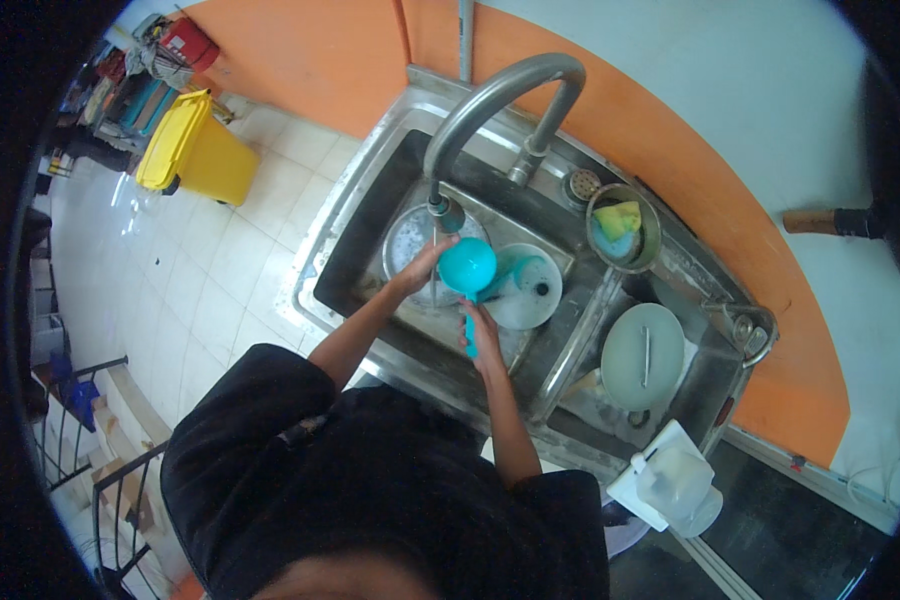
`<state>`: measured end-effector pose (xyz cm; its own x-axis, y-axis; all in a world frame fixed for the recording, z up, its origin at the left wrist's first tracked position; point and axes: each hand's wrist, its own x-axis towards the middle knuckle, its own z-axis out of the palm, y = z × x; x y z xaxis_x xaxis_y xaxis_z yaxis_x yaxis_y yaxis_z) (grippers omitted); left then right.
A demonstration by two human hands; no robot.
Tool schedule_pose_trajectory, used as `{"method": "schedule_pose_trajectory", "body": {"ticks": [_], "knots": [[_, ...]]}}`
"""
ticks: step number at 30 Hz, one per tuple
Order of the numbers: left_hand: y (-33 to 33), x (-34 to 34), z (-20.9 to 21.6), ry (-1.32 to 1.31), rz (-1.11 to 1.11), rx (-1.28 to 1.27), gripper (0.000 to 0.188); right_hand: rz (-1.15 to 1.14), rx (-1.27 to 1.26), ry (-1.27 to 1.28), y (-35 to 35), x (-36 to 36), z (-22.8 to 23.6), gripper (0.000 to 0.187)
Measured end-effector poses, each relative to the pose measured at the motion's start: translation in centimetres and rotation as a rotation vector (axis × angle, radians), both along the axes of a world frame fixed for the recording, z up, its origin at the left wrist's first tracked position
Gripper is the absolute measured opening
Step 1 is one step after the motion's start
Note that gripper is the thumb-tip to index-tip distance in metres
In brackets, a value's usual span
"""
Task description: The person washes a white cutting board, a black pot, a metal bowl, a white ladle, and a green ladle in a double-basin stainless steel sink using a yellow sponge and running water. The person scrubs and rinses each item and places them in the adjacent basin.
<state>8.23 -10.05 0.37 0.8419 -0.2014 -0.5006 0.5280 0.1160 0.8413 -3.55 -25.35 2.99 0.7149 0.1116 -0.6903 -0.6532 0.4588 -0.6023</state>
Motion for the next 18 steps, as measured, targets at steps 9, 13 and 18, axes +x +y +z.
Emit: {"method": "schedule_pose_trajectory", "body": {"ticks": [9,13,18], "knots": [[5.0,1.1,0.1,-0.150,-0.016,0.354,0.035,-0.132,-1.040,-0.641,4.1,7.0,-1.6,0.040],[3.9,1.7,2.6,0.005,0.019,0.340,0.043,0.298,-0.647,-0.573,5.0,11.7,-0.1,0.035],[3.0,2.7,4.4,-0.011,0.106,0.073,0.043,0.249,-1.061,-0.668,8.1,15.0,0.9,0.030]]}}
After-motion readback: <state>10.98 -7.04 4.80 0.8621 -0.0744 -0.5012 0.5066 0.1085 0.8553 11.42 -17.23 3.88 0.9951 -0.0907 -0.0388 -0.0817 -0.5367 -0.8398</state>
